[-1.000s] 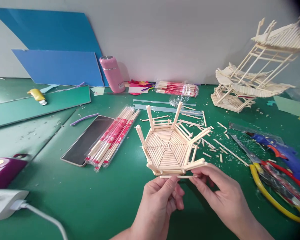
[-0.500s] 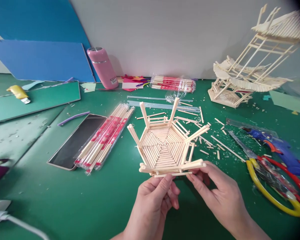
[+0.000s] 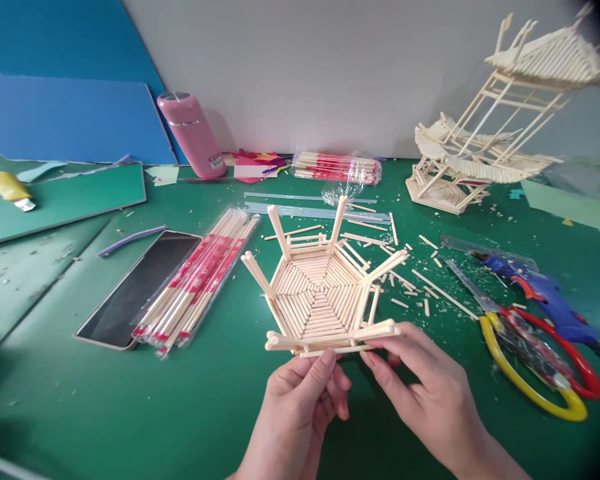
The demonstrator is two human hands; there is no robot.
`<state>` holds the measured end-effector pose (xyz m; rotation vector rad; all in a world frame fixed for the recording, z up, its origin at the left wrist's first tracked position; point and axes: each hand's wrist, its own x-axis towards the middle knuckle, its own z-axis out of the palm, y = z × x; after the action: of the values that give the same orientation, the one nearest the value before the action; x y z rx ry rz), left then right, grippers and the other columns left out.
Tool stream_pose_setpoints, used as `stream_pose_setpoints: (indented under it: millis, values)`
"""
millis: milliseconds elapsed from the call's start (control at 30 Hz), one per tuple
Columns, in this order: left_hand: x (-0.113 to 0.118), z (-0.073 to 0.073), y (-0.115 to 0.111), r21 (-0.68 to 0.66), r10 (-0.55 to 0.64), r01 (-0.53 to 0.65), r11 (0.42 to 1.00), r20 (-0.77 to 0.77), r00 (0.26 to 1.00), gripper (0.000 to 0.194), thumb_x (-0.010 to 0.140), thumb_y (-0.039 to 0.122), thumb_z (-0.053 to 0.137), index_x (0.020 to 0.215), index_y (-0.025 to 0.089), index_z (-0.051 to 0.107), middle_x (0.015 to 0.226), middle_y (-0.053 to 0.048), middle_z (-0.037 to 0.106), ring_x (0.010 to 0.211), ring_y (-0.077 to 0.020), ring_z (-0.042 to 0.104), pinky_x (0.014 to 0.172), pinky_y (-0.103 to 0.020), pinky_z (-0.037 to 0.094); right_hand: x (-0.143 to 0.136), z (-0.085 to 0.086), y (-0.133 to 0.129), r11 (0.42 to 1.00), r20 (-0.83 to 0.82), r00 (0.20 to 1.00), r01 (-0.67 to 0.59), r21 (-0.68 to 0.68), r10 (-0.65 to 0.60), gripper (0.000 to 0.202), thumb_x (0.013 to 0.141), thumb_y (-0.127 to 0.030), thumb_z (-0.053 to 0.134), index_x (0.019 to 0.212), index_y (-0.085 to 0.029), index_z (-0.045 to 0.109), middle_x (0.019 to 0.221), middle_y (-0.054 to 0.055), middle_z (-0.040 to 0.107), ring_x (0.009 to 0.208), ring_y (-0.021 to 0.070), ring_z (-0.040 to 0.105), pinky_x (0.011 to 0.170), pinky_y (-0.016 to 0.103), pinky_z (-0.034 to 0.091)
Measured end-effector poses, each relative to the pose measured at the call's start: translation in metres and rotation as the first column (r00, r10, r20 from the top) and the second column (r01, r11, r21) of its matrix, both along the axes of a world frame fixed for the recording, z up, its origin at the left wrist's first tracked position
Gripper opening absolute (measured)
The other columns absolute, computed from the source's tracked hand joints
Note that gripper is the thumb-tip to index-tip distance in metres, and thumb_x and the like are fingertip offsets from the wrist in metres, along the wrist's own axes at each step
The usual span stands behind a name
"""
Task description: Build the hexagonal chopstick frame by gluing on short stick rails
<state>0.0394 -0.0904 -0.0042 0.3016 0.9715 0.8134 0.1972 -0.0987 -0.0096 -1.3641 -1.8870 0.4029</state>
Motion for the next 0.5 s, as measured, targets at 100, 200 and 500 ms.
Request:
stream_pose_setpoints:
  millis: [100, 200, 500]
  values:
    - [0.0002, 0.0, 0.0006, 0.002, -0.005, 0.005, 1.0, 0.0, 1.0, 0.029, 0.071, 0.036, 0.068, 0.058, 0.01, 0.063, 0.054, -0.001, 0.054, 0.048, -0.0076, 0.043, 0.05, -0.02, 0.034, -0.0015, -0.0007, -0.0001, 1.0, 0.01, 1.0, 0.015, 0.005, -0.015, 0.018, 0.08, -0.008, 0.056, 0.095, -0.017, 0.059, 0.085, 0.004, 0.059, 0.074, 0.0107, 0.057, 0.065, 0.021, 0.049]
    - [0.0006, 0.0012, 0.0016, -0.003, -0.006, 0.006, 1.0, -0.003, 1.0, 0.029, 0.072, 0.035, 0.068, 0.058, 0.01, 0.062, 0.054, -0.001, 0.054, 0.048, -0.0077, 0.043, 0.05, -0.02, 0.034, -0.0026, -0.0003, 0.0004, 1.0, 0.011, 1.0, 0.02, 0.011, -0.02, 0.016, 0.08, -0.008, 0.056, 0.094, -0.016, 0.059, 0.085, 0.005, 0.059, 0.074, 0.0115, 0.059, 0.066, 0.022, 0.05]
    - [-0.0019, 0.0036, -0.0005, -0.006, 0.0, 0.0, 1.0, 0.004, 1.0, 0.028, 0.074, 0.033, 0.066, 0.058, 0.01, 0.062, 0.054, -0.001, 0.053, 0.047, -0.0074, 0.043, 0.05, -0.02, 0.033, -0.0019, 0.0025, 0.0003, 1.0, 0.029, 0.999, 0.027, 0.01, -0.028, 0.014, 0.08, -0.011, 0.055, 0.092, -0.018, 0.059, 0.081, 0.004, 0.058, 0.07, 0.013, 0.06, 0.061, 0.023, 0.051]
